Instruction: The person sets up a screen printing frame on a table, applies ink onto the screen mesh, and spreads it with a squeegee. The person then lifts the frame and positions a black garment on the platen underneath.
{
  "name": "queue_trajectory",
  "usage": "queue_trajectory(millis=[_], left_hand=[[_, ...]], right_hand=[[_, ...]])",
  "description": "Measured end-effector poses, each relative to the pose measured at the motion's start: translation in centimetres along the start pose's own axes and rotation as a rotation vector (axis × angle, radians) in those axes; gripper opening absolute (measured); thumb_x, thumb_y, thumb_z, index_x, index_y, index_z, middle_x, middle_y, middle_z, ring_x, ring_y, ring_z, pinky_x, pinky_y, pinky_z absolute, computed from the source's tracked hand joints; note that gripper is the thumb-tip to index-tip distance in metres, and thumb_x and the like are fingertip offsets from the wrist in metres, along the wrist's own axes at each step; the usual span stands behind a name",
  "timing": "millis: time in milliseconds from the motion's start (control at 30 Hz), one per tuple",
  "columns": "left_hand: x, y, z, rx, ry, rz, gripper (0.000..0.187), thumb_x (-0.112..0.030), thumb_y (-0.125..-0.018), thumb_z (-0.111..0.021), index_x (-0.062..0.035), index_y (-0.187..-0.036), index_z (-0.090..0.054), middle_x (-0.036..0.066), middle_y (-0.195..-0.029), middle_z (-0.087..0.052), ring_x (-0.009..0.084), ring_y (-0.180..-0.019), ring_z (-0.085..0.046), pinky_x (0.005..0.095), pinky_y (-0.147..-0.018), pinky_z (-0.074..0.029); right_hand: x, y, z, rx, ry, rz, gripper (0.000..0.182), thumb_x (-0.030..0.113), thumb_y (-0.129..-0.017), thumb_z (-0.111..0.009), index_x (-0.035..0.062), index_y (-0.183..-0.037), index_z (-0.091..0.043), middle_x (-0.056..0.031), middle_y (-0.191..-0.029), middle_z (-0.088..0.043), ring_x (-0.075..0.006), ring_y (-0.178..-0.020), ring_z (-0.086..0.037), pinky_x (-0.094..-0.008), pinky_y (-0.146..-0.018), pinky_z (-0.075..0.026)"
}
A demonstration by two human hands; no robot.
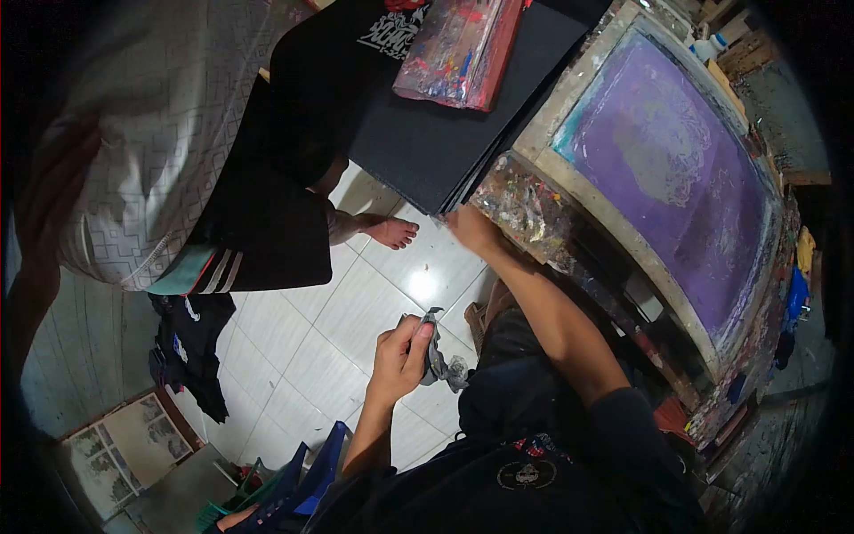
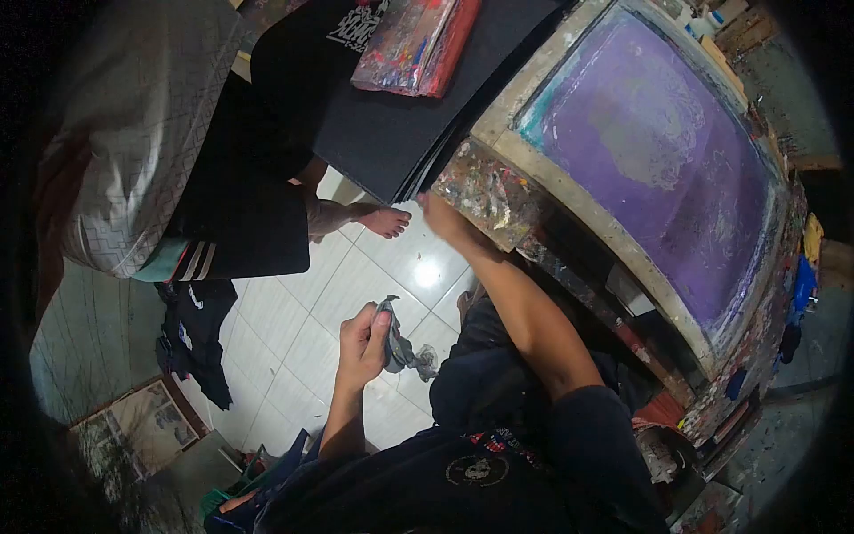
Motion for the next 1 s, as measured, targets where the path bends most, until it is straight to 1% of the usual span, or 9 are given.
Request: queue_trajectory(millis=[67,100,133,200,300,367,533,700,1000], left_hand=[[-0.4,-0.3,0.0,0.011,0.002,0.019,0.031,-0.016,-0.109,-0.056,-0.0020,-0.082,-0.054,0.006,-0.063,-0.053,0.0117,-0.054,-0.048,0.0318,-0.052,-0.041],[-0.9,-0.4,-0.1,0.008,0.018,0.023,0.031,-0.017,-0.109,-0.056,-0.0018,-0.082,-0.055,0.006,-0.064,-0.055,0.0116,-0.054,-0.050,0.0315,-0.052,-0.042],[-1.5,-0.6,-0.2,0.006,0.033,0.026,0.031,-0.017,-0.109,-0.056,-0.0016,-0.083,-0.056,0.006,-0.065,-0.057,0.0115,-0.055,-0.051,0.0312,-0.053,-0.043],[-2.1,-1.1,-0.3,0.021,0.070,0.032,0.031,-0.019,-0.110,-0.056,-0.0013,-0.084,-0.057,0.005,-0.067,-0.060,0.0111,-0.057,-0.054,0.0305,-0.054,-0.044],[-2.7,-1.7,-0.8,0.085,0.141,0.055,0.035,-0.025,-0.111,-0.054,-0.0019,-0.085,-0.060,0.004,-0.069,-0.063,0.0098,-0.060,-0.056,0.0287,-0.057,-0.045],[-3.5,-2.3,-1.5,0.139,0.195,0.073,0.040,-0.033,-0.112,-0.052,-0.0036,-0.086,-0.062,0.002,-0.071,-0.063,0.0084,-0.062,-0.058,0.0267,-0.058,-0.045],[-5.7,-3.5,-3.8,0.262,0.286,0.057,0.036,-0.027,-0.112,-0.052,-0.0014,-0.088,-0.062,0.003,-0.071,-0.065,0.0094,-0.064,-0.059,0.0285,-0.060,-0.047],[-8.0,-4.6,-5.0,0.358,0.218,0.044,0.037,-0.028,-0.112,-0.053,-0.0018,-0.087,-0.063,0.002,-0.067,-0.064,0.0092,-0.060,-0.059,0.0287,-0.058,-0.047],[-11.5,-5.4,-6.0,0.344,0.106,0.012,0.040,-0.029,-0.112,-0.054,-0.0023,-0.082,-0.059,-0.004,-0.058,-0.045,0.0046,-0.056,-0.036,0.0297,-0.050,-0.030]], right_hand=[[2.0,2.5,-0.3,0.101,0.031,0.230,0.021,0.005,-0.089,-0.062,-0.0066,-0.106,-0.068,-0.0244,-0.098,-0.075,-0.0404,-0.095,-0.073,-0.0461,-0.082,-0.058],[4.0,4.8,0.4,0.170,-0.173,0.110,0.014,0.003,-0.084,-0.064,-0.0062,-0.095,-0.066,-0.0233,-0.093,-0.075,-0.0406,-0.092,-0.073,-0.0469,-0.081,-0.056],[5.6,7.8,3.8,0.116,-0.319,0.470,0.016,0.000,-0.084,-0.065,-0.0070,-0.098,-0.066,-0.0209,-0.089,-0.075,-0.0401,-0.087,-0.073,-0.0451,-0.075,-0.056],[7.9,12.0,7.1,0.092,-0.378,0.316,0.025,-0.003,-0.086,-0.068,-0.0039,-0.111,-0.070,-0.0211,-0.092,-0.074,-0.0257,-0.082,-0.074,-0.0368,-0.069,-0.057],[9.7,15.8,12.9,0.121,-0.900,0.017,0.031,-0.001,-0.089,-0.072,-0.0010,-0.120,-0.072,-0.0155,-0.099,-0.075,-0.0214,-0.084,-0.073,-0.0336,-0.073,-0.058],[11.2,17.1,17.8,0.128,-0.867,0.135,0.029,0.003,-0.091,-0.073,0.0009,-0.120,-0.074,-0.0137,-0.100,-0.076,-0.0213,-0.089,-0.074,-0.0329,-0.074,-0.058],[10.6,17.2,21.4,0.097,-0.616,0.403,0.021,0.004,-0.089,-0.078,-0.0007,-0.110,-0.078,-0.0127,-0.098,-0.076,-0.0208,-0.088,-0.073,-0.0318,-0.078,-0.057],[9.9,18.0,24.4,0.111,-0.638,0.289,0.013,0.003,-0.092,-0.076,-0.0027,-0.103,-0.077,-0.0120,-0.092,-0.074,-0.0177,-0.080,-0.071,-0.0308,-0.074,-0.055],[8.3,18.9,25.1,0.040,-0.878,0.042,0.016,0.011,-0.097,-0.073,-0.0043,-0.101,-0.076,-0.0070,-0.083,-0.072,-0.0092,-0.070,-0.064,-0.0260,-0.062,-0.051]])
Point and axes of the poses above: each hand's wrist, its own y-axis away from the middle knuckle, its own z-axis out of the back of the hand, x = y × z, the point moved 3 cm from there along -y, towards the middle knuckle
